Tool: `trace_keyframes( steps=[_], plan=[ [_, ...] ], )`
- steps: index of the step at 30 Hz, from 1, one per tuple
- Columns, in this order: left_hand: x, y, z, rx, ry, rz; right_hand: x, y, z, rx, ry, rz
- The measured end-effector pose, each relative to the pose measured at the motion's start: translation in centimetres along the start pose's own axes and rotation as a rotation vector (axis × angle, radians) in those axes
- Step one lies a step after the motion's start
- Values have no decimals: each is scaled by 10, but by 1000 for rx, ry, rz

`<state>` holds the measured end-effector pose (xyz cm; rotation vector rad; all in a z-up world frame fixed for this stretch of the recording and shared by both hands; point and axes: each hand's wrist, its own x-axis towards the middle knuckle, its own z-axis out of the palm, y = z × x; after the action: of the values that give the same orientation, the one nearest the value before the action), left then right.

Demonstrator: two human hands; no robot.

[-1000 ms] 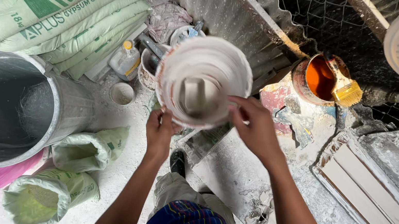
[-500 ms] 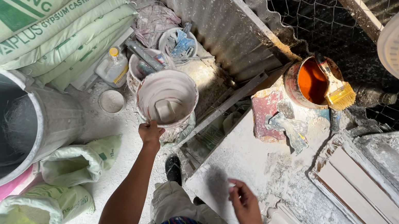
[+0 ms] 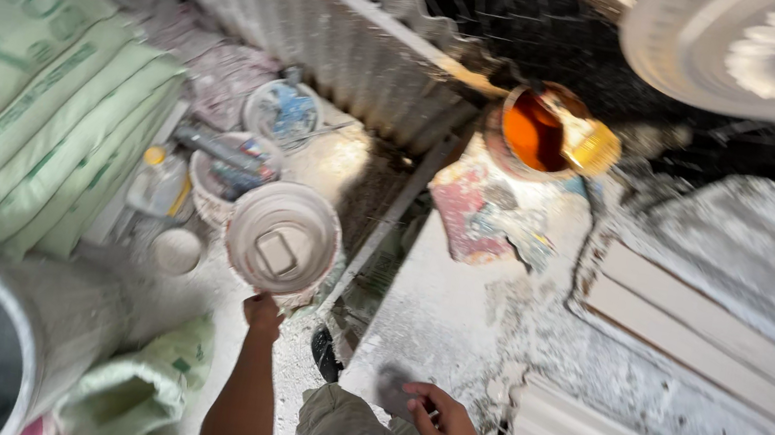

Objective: The person uses a sanding block to smooth the surface of a long, white, molded decorative piece. They repeatedly sand along the length of the piece, holding it steady with their other hand, in a workshop setting with construction materials nearby.

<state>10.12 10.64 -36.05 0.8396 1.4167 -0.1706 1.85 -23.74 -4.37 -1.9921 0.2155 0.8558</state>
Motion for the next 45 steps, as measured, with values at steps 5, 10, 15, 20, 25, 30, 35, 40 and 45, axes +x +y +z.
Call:
trace_keyframes(
  steps=[5, 10, 15, 20, 25, 30, 35, 40, 45],
  plan=[
    [-75, 32, 39, 556, 283, 869, 0, -4, 7, 224, -16, -19],
    [-242, -20, 67, 756, -666, 1026, 23, -2, 11, 811, -89, 156],
    [-335, -50, 107, 1286, -859, 1682, 35, 7, -16, 1233, -76, 134],
    [-331, -37, 182, 1101, -738, 1619, -15, 42, -83, 1426, 45, -71],
    [-313, -37, 272, 1297, -664, 1806, -71, 84, -131, 1533, 288, -147],
    [-268, -50, 341, 1563, -400, 2110, -102, 141, -164, 1579, 390, -191],
    [-225, -61, 365, 1658, -265, 2247, -130, 220, -195, 1614, 440, -117],
    [-226, -60, 353, 1755, -254, 2151, -142, 297, -241, 1592, 401, -57],
    [-268, -56, 346, 1819, -241, 1803, -144, 339, -285, 1519, 410, -36]
  ],
)
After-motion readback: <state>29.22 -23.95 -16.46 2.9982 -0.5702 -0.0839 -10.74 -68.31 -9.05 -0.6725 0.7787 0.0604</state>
